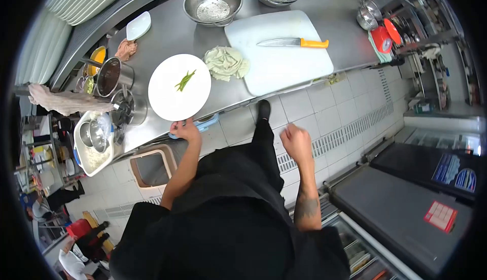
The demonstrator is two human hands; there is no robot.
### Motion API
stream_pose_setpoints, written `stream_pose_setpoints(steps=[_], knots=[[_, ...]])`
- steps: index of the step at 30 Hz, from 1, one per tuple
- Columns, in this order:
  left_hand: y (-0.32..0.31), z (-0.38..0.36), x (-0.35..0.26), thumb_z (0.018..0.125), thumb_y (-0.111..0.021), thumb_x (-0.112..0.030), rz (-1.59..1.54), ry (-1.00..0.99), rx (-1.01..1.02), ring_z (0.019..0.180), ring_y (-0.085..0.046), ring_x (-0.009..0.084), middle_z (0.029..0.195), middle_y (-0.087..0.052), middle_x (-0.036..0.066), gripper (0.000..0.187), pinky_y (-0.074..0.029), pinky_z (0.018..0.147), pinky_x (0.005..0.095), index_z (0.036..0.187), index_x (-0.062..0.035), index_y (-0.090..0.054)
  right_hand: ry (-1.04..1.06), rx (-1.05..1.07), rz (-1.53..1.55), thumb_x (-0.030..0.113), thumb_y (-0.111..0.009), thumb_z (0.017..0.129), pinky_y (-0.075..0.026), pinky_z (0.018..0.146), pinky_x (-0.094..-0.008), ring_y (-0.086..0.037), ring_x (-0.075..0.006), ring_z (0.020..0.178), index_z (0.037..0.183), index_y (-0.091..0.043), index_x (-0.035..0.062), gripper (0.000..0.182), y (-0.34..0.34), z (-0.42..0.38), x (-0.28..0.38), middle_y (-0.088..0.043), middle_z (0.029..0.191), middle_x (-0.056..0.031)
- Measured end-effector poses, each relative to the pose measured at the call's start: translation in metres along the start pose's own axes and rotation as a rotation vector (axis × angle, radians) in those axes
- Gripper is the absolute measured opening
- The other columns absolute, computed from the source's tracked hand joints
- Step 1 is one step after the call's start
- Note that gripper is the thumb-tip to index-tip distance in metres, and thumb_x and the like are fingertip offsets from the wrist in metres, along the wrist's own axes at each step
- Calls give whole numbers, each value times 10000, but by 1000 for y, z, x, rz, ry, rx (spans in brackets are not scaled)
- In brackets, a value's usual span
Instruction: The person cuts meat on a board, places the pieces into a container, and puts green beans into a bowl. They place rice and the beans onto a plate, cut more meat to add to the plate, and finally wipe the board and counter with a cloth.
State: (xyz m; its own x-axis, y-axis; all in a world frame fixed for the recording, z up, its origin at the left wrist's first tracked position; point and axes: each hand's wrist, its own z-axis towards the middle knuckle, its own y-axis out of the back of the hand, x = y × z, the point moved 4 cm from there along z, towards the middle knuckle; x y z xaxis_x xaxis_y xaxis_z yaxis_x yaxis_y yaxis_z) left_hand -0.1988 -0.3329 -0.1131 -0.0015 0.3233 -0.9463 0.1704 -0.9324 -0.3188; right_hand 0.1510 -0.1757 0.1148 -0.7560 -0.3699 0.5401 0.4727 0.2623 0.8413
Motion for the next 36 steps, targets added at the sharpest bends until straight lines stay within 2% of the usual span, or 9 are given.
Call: stream_pose_setpoints(steps=[4, 6, 15, 20, 27, 29, 30, 31, 36], knots=[[10, -5, -2, 782, -767, -61, -30, -53, -147, 1021, -488, 266, 1138, -406, 136, 275, -512, 814, 332, 970, 96, -643, 282, 192, 30, 182, -619, 835, -453, 576, -493, -580, -412, 628, 693, -508, 11, 248, -11, 136, 1, -574, 640, -198], [-4, -18, -36, 806, -741, -38, 847, -409, 69, 993, -503, 239, 1140, -429, 135, 197, -511, 801, 327, 947, 82, -674, 427, 322, -19, 206, -614, 844, -467, 596, -496, -594, -408, 660, 714, -520, 18, 247, -19, 194, 18, -596, 678, -194], [32, -100, -82, 848, -740, -144, 827, -55, -112, 770, -635, 199, 910, -693, 119, 136, -513, 706, 300, 930, -36, -754, 687, 587, -121, 207, -640, 862, -504, 745, -456, -638, -369, 839, 945, -649, 42, 185, -31, 316, 56, -657, 870, -194], [110, -59, -115, 875, -723, -266, 1089, -152, -165, 689, -654, 226, 812, -707, 150, 251, -514, 676, 340, 943, -26, -751, 844, 692, -42, 216, -654, 869, -495, 762, -441, -637, -353, 841, 1056, -658, 30, 265, -62, 310, 82, -654, 896, -186], [240, 108, -209, 854, -699, -230, 1362, -269, -303, 711, -700, 203, 880, -742, 140, 243, -531, 660, 336, 997, -41, -748, 628, 508, 154, 193, -640, 855, -522, 662, -428, -654, -361, 698, 909, -679, 11, 193, -39, 301, 27, -683, 792, -189], [263, 146, -220, 812, -741, -268, 1230, -62, -263, 574, -656, 204, 752, -726, 142, 293, -512, 569, 349, 987, -34, -755, 540, 368, 62, 187, -639, 855, -524, 665, -435, -654, -371, 702, 899, -679, 17, 180, -18, 302, -10, -680, 795, -192], [262, 160, -230, 782, -773, -285, 1613, -174, -133, 550, -642, 206, 705, -713, 138, 348, -510, 545, 349, 977, 2, -750, 521, 298, -12, 181, -638, 855, -525, 669, -443, -653, -381, 705, 889, -679, 22, 167, -7, 305, -28, -677, 798, -194], [265, 169, -232, 741, -810, -312, 1262, 67, -277, 555, -644, 211, 703, -713, 140, 395, -523, 566, 359, 975, 1, -752, 450, 252, -39, 181, -638, 855, -525, 669, -443, -653, -381, 705, 889, -679, 22, 167, 1, 312, -56, -677, 798, -194], [309, 226, -190, 748, -696, -142, 1631, -108, -208, 842, -691, 313, 890, -729, 164, 331, -527, 758, 422, 1061, -39, -724, 312, -43, -237, 172, -690, 828, -511, 819, -450, -639, -376, 934, 983, -655, 46, 203, 30, 334, -147, -666, 1019, -162]])
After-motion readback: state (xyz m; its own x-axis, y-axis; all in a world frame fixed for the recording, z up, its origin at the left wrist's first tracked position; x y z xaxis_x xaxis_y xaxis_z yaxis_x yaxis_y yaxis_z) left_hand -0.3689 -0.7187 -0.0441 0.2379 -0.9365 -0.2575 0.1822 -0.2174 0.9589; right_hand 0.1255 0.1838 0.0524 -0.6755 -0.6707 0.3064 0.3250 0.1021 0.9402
